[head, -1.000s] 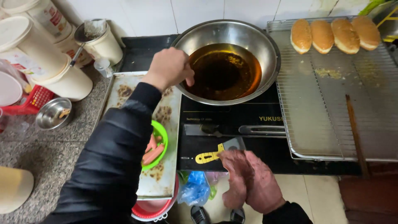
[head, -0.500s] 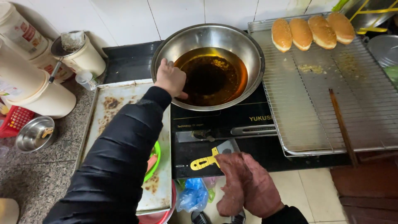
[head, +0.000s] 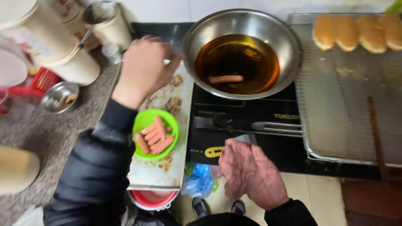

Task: Frying bread rolls and sausages in a pan and placing them on a cooling rack

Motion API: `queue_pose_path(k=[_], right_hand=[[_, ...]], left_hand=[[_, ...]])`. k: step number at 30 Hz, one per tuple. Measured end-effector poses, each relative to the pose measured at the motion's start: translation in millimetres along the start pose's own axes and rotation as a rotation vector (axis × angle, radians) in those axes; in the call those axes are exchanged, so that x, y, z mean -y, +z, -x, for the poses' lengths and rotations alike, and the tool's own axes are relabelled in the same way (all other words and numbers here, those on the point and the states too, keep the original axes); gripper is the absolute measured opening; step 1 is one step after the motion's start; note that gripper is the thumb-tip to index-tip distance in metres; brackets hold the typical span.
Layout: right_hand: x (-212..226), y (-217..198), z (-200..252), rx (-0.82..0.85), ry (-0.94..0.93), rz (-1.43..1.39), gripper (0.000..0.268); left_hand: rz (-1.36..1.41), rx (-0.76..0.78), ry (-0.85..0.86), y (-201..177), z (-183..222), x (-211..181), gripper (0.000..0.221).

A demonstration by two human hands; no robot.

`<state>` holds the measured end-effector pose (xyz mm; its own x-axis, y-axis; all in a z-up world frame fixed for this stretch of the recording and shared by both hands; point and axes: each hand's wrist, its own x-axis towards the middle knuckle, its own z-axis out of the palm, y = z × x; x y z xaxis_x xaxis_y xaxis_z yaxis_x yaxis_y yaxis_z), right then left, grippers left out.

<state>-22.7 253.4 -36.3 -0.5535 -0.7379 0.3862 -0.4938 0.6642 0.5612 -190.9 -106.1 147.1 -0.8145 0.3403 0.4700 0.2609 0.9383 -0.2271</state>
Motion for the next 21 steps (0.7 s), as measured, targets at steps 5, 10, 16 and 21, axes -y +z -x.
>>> queue_pose_path(k=[5,10,16,21], right_hand=[[6,1,-13,-0.08,-0.131,0.06,0.062],[15,5,-20,-0.168,-0.257,0.319,0.057],[21,6,-16,-0.246,-0.385,0.703,0.051],[22,6,-9,-0.288,-0.461,1.006,0.047]], left_hand=[[0.099,0.525,-0.704,33,114,36,0.037],[0.139,0.799,-0.829,188,253,34,0.05],[0.005,0.849,-0.947,289,316,11,0.05],[-0.045,0.85,-0.963,294,308,5,0.039]])
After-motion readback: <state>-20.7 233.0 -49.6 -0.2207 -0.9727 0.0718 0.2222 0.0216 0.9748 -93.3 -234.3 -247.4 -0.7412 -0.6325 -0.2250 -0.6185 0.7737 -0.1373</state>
